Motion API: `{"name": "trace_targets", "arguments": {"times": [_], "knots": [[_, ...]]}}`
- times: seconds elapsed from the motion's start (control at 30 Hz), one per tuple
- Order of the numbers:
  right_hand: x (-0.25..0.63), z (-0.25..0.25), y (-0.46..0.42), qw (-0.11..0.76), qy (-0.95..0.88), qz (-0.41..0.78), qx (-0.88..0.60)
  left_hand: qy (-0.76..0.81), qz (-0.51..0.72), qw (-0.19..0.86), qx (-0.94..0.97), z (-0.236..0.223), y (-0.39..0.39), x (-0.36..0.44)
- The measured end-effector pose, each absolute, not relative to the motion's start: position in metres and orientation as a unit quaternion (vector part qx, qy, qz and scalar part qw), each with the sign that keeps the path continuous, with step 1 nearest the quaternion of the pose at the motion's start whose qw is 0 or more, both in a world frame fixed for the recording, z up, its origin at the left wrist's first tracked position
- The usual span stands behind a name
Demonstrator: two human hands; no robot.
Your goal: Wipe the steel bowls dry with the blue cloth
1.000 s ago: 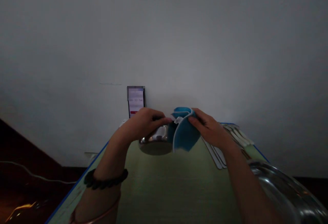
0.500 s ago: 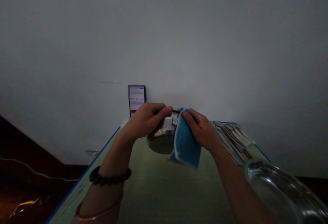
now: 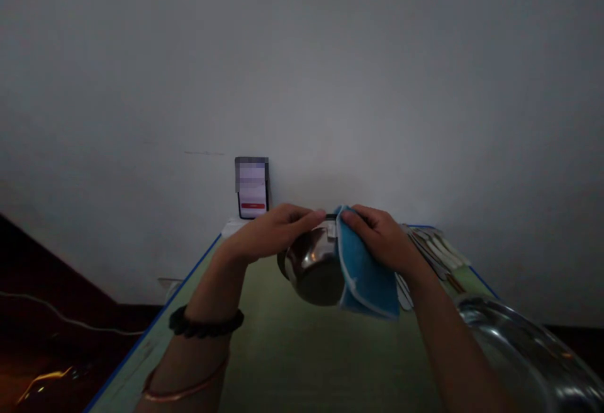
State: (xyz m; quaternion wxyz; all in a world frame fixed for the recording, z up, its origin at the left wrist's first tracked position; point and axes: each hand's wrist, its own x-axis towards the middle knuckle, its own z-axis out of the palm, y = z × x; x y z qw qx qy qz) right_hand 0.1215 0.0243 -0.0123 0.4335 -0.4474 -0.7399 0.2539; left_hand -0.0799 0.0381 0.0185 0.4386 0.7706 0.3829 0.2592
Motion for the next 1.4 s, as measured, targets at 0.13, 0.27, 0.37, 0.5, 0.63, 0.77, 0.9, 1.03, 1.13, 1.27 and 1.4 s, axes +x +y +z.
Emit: {"name": "trace_targets", "arguments": {"times": [0.13,0.27,0.37,0.5,0.63,0.77,0.9,1.03,1.13,1.27,1.4], "knots": [[0.114,-0.022,0.029,0.501,-0.685,0.246,-0.468,0.413,0.360,0.386,0.742,0.012,0.045,-0.071],[0.112,-0.033,0.038,0.589,-0.606,0.261,-0.466,0.423,0.496,0.407,0.640,0.006,0.053,-0.074],[0.117,-0.031,0.037,0.587,-0.604,0.278,-0.462,0.422,0.476,0.439,0.634,0.008,0.050,-0.079],[0.119,-0.018,0.029,0.459,-0.712,0.286,-0.448,0.409,0.296,0.438,0.744,0.014,0.040,-0.076],[0.111,-0.016,0.026,0.443,-0.729,0.270,-0.446,0.422,0.298,0.368,0.773,0.013,0.042,-0.069],[0.109,-0.023,0.030,0.562,-0.611,0.312,-0.463,0.460,0.481,0.378,0.644,0.006,0.053,-0.073],[0.115,-0.024,0.032,0.579,-0.582,0.339,-0.460,0.450,0.502,0.424,0.604,0.006,0.054,-0.078],[0.117,-0.019,0.030,0.499,-0.656,0.323,-0.465,0.436,0.342,0.418,0.720,0.013,0.045,-0.075],[0.113,-0.019,0.030,0.492,-0.661,0.312,-0.473,0.455,0.339,0.372,0.735,0.013,0.044,-0.070],[0.106,-0.026,0.032,0.577,-0.569,0.346,-0.473,0.463,0.475,0.393,0.637,0.005,0.054,-0.071],[0.111,-0.028,0.033,0.609,-0.518,0.381,-0.465,0.448,0.516,0.430,0.590,0.000,0.059,-0.074]]}}
